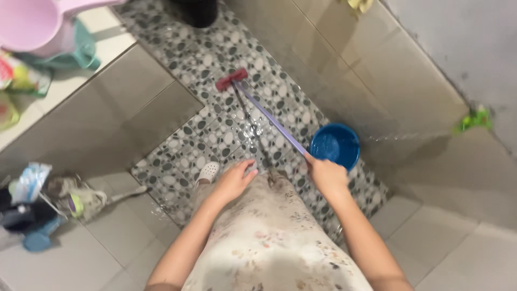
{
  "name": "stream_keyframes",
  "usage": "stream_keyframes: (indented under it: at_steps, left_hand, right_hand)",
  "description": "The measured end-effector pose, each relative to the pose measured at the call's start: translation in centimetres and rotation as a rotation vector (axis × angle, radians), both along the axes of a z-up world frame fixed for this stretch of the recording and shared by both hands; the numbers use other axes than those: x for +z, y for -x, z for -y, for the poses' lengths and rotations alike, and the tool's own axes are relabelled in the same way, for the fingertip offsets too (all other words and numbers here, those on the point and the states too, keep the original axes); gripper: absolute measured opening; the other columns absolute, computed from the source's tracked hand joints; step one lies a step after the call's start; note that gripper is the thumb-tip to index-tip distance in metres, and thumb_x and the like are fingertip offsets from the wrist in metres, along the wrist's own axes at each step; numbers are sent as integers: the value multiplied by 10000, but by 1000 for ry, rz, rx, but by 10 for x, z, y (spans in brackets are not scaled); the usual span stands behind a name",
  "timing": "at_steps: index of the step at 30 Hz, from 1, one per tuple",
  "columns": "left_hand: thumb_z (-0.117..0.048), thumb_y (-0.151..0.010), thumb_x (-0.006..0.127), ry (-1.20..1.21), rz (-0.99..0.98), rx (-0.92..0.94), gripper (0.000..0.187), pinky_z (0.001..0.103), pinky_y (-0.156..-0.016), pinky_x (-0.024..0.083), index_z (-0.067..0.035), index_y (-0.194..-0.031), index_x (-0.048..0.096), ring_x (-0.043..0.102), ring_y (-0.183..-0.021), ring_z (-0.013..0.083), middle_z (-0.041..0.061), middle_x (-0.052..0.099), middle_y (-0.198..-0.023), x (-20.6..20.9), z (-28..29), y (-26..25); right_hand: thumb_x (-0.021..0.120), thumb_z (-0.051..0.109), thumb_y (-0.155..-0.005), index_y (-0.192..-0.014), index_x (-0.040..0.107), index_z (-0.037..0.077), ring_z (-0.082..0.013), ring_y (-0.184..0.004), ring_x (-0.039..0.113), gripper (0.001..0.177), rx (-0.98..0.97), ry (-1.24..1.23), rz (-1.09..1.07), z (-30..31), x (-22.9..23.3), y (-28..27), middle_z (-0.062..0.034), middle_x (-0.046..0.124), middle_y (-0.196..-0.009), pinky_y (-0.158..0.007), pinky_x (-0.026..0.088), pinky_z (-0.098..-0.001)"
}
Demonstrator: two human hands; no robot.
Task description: The person cleans the floor by splashing water from a bucket and using a mop to scrub the wet tiles.
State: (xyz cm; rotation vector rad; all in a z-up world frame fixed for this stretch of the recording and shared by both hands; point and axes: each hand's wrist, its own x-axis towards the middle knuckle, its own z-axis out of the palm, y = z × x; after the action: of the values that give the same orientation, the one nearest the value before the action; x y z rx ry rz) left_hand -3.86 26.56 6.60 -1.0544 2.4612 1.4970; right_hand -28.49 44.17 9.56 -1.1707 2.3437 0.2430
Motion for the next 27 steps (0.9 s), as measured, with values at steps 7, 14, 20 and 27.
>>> stream_keyframes:
  at_steps: [7,14,20,27]
  left_hand:
    - [-432,-975,576,-33,183,291,502,393,-972,506,-160,-1397,581,648,-1184,311,118,651,-1350,1,-48,-75]
    - [-360,-982,611,-183,-71,698,505,336,-992,523,-77,-1397,561,685,-1194,220,136,701,-1317,-82,-94,-156]
    - [-333,-993,610,-179,-223,831,505,339,-990,524,-39,-1400,547,687,-1176,223,149,688,-1326,-91,-111,-167]
    - [-391,-989,602,-159,-23,761,499,337,-955,540,-109,-1400,570,698,-1149,226,92,698,-1329,-38,-137,-170]
  right_hand:
    - [565,305,-953,-1454,556,397,-378,-900,725,509,116,151,-7,105,-95,34,-177,741,-992,-764,560,-506]
    - [525,470,-999,-1401,578,504,-320,-962,746,408,117,-114,-91,7,89,15,-79,784,-1013,-841,589,-469]
    - [520,413,-1009,-1430,562,478,-330,-942,749,428,261,-185,-171,27,83,-16,-112,770,-1024,-836,592,-469]
    - [604,424,-959,-1418,591,378,-365,-1035,706,462,293,51,-66,149,-70,-18,-159,738,-1093,-882,552,-506]
